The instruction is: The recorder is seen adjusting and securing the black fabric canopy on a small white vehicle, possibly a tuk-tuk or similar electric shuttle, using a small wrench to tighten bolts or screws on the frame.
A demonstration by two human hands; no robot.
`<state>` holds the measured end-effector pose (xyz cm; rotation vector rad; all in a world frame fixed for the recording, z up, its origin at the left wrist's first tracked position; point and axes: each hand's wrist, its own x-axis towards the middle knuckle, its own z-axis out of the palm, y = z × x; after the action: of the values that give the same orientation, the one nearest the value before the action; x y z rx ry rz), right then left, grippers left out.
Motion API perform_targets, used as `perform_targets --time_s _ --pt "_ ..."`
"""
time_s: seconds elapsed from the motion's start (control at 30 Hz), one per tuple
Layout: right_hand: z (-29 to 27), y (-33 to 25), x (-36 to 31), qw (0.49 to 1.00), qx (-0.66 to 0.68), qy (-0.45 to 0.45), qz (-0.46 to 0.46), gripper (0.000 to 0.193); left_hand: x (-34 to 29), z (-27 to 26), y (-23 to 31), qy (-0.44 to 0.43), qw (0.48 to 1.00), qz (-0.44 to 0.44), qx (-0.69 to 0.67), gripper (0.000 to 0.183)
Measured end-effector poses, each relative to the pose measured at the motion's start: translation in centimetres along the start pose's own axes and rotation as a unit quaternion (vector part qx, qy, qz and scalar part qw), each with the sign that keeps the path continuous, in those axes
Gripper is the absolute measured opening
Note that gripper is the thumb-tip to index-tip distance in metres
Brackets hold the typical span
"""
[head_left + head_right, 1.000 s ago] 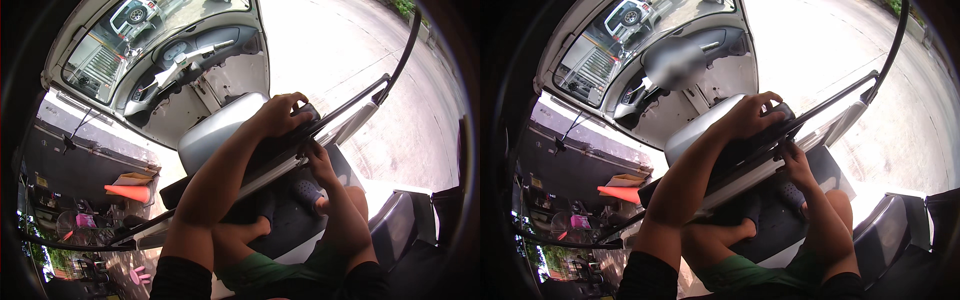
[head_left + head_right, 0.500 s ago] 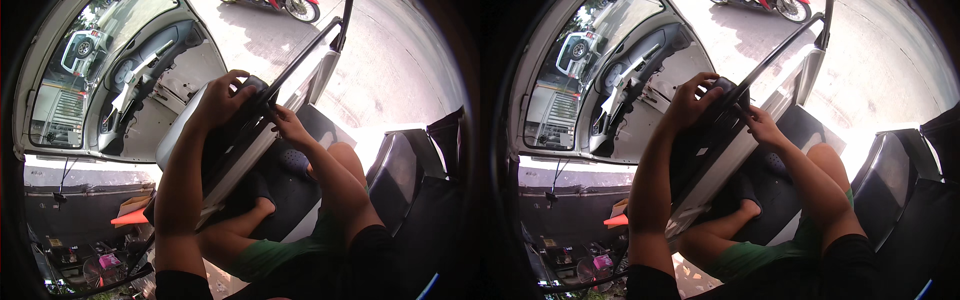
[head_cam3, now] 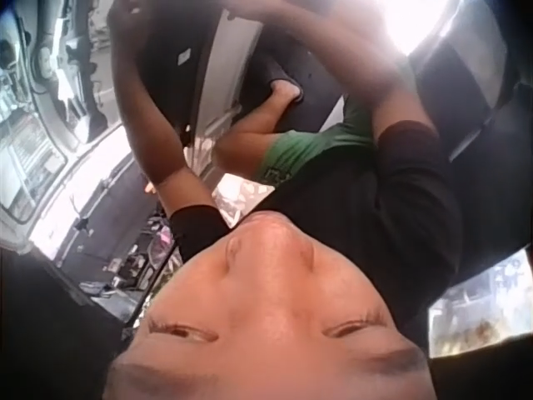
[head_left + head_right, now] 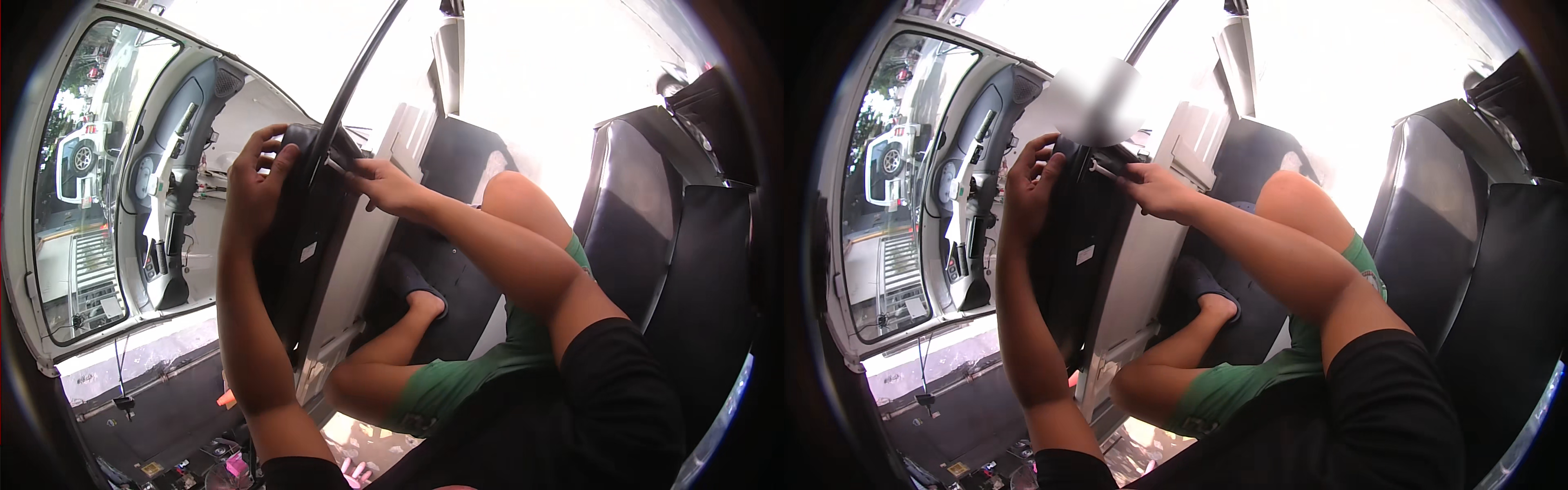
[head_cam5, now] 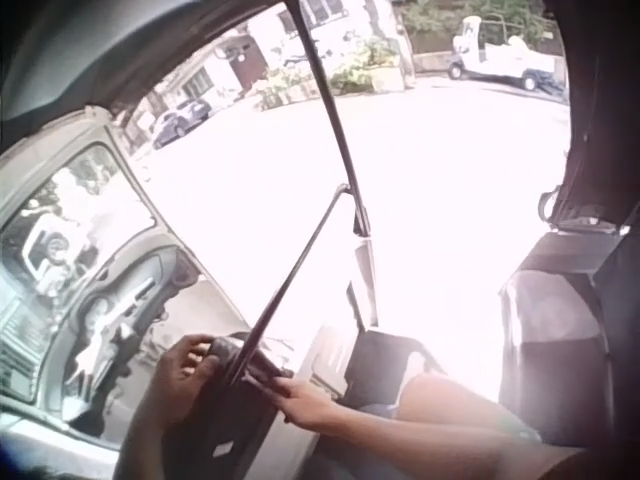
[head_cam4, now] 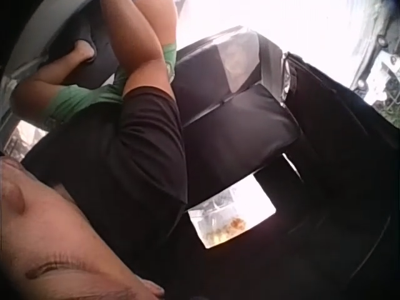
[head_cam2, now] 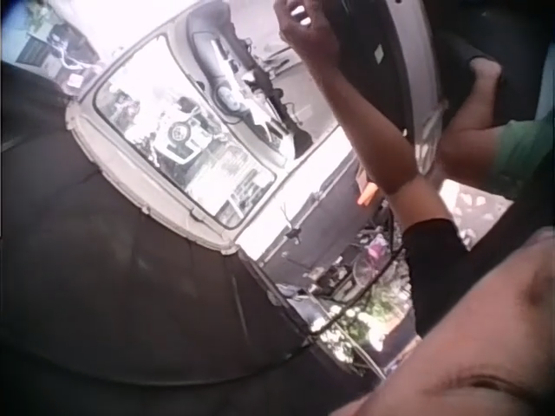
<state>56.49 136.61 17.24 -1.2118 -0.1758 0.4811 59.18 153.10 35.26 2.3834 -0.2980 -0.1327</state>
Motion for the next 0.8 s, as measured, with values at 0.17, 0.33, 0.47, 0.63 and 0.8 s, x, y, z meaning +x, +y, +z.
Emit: perform_targets --time_s 0.17,0.33,0.47,0.63,0.8 --pt "1.1 -0.8 -0.9 0.999 0.030 0.012 0.017 0.034 0.1 -0.1 -0.7 0.003 1.000 0.001 0.010 0.041" --pt "1.5 -1.8 -1.3 0.998 -0.055 0.026 -0.021 0.034 0.2 -0.2 -0.5 0.005 1.000 0.007 0.025 0.041" --pt "1.9 -1.7 -1.0 0.990 -0.090 0.067 -0.081 0.027 0.4 -0.1 -0.4 0.016 0.999 0.024 0.033 0.038" --pt "3.3 -0.9 -1.7 0.985 -0.098 0.113 -0.086 0.024 0.7 -0.1 -0.5 0.016 0.999 0.021 0.028 0.039" --pt "6.0 -2.9 -4.2 0.975 0.210 -0.019 0.076 0.026 0.9 -0.2 -0.9 0.013 0.999 0.010 0.041 0.041"
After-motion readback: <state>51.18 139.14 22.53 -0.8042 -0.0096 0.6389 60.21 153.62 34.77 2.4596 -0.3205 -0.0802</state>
